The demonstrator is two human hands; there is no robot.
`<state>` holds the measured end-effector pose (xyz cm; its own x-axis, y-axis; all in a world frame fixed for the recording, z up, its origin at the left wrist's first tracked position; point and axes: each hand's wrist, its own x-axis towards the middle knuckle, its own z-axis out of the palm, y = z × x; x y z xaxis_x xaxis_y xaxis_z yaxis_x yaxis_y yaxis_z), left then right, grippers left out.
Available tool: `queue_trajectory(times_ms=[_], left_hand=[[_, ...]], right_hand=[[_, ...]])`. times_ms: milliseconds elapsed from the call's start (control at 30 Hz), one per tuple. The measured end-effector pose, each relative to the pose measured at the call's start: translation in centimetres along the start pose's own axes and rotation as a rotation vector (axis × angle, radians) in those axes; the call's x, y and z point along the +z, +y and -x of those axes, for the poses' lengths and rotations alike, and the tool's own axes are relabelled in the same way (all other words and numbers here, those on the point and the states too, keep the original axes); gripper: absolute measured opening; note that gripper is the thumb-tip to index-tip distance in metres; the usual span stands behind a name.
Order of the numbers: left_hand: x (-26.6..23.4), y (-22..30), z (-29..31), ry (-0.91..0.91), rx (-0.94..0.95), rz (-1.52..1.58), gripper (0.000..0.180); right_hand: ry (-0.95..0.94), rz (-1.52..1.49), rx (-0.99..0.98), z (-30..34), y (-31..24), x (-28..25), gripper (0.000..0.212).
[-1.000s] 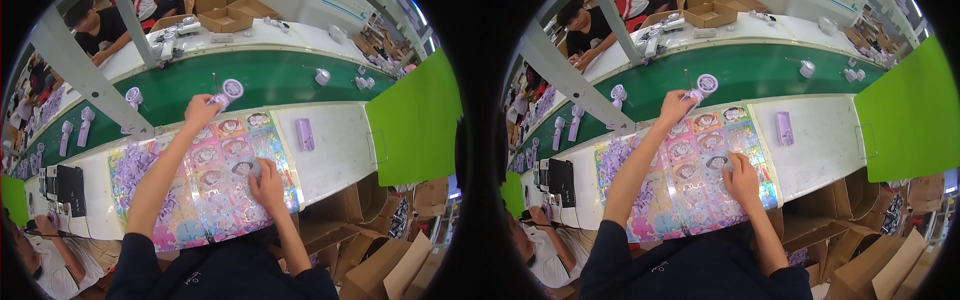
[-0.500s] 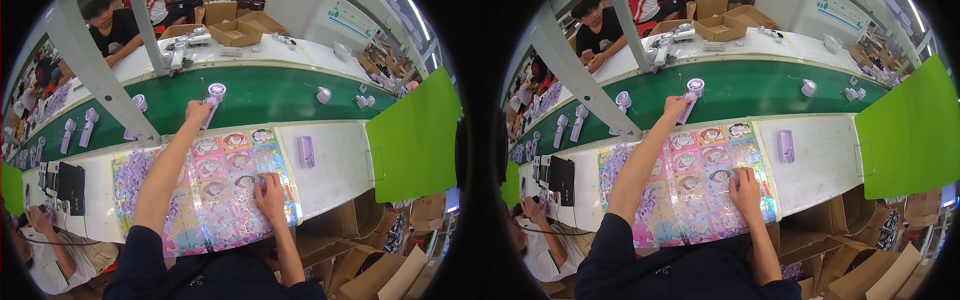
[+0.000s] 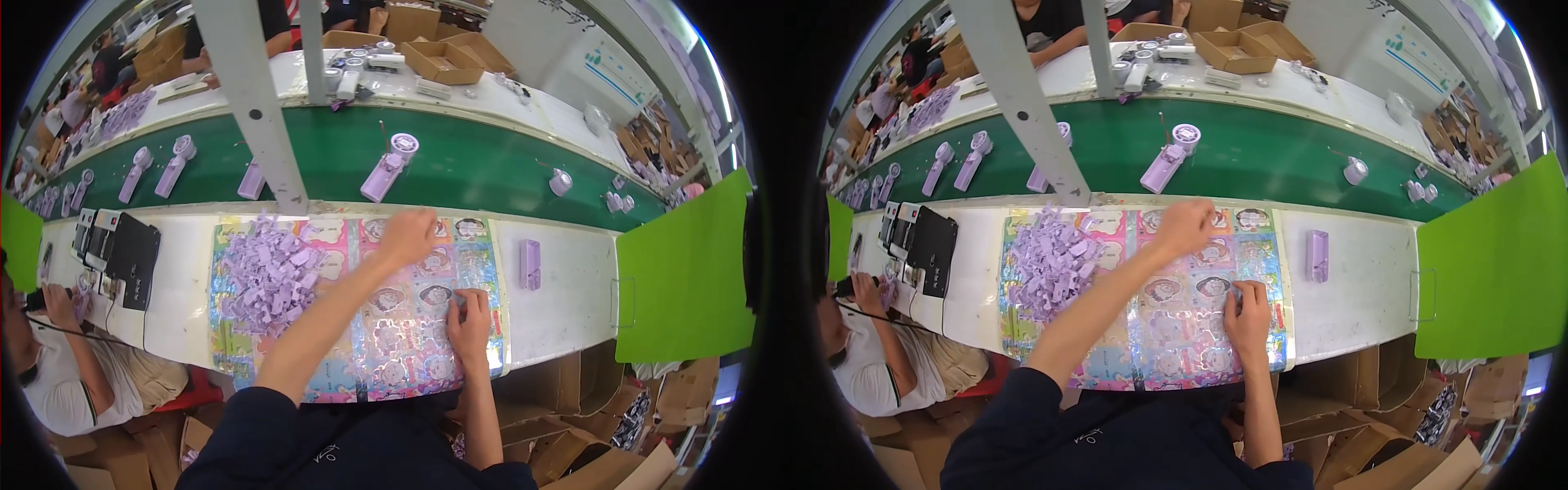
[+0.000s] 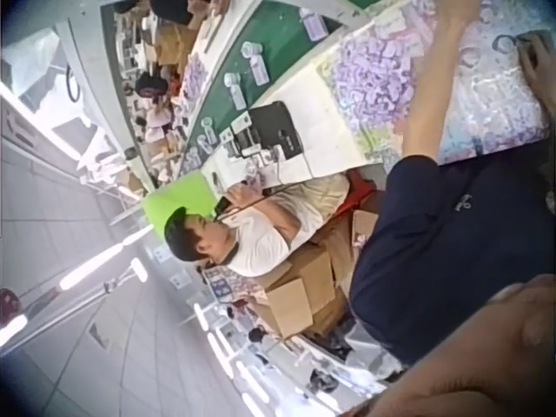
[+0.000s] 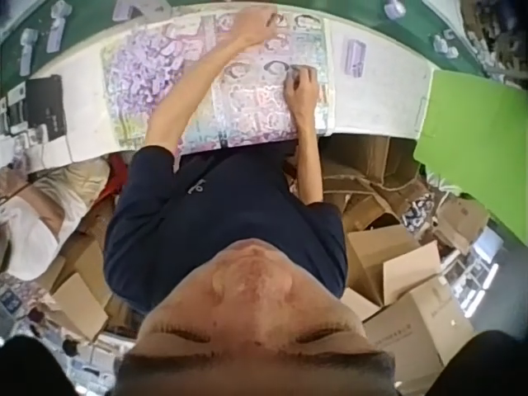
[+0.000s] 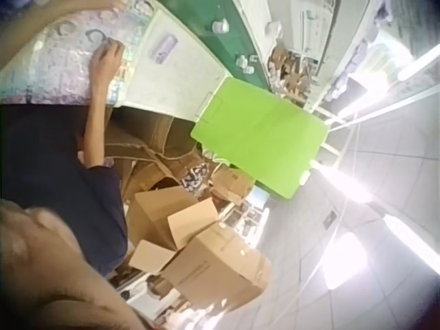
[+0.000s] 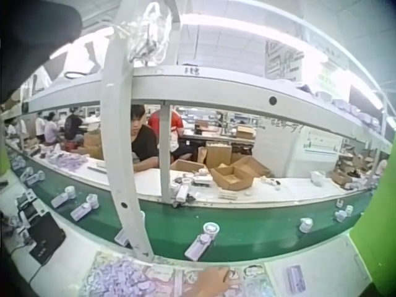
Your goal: The person assembles handheld fans by fitting plastic components, motor heads, and circuit boards together by hand, then places the assembled units onto the conveyor belt.
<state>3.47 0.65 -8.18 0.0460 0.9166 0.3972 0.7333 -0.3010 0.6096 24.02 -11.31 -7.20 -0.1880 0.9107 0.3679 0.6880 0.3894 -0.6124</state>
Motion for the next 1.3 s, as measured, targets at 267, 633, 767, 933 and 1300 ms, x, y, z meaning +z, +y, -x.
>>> queue_trajectory(times_ms=[267,633,767,933,1300], left_hand=[[1.4,0.2,0.9,0.053,0.135,-0.164,0.022],[0.2,-1.0,1.5,0.108,0.18,-0.048,0.015],[0.9,-0.5,0.8,0.085,0.185,-0.094,0.017],[2.0,-0.7,0.6,0.053,0.134,-0.137,0.019],[0.4,0.1,0.3,0.04,0.129,-0.092,0.013]], right_hand=[[0.147,-0.048,-0.201,-2.6,-5.1,1.4,0.019],[-0.635,0.172,-0.39,-9.7,-15.4,12.8,0.032],[-0.615,0.168,-0.352,-9.9,-13.4,12.4,0.026],[-0.32,-0.113,-0.402,-13.1,-9.6,7.8,0.021],[0.011,0.062,0.246,-26.2,13.4,-6.3,0.025]])
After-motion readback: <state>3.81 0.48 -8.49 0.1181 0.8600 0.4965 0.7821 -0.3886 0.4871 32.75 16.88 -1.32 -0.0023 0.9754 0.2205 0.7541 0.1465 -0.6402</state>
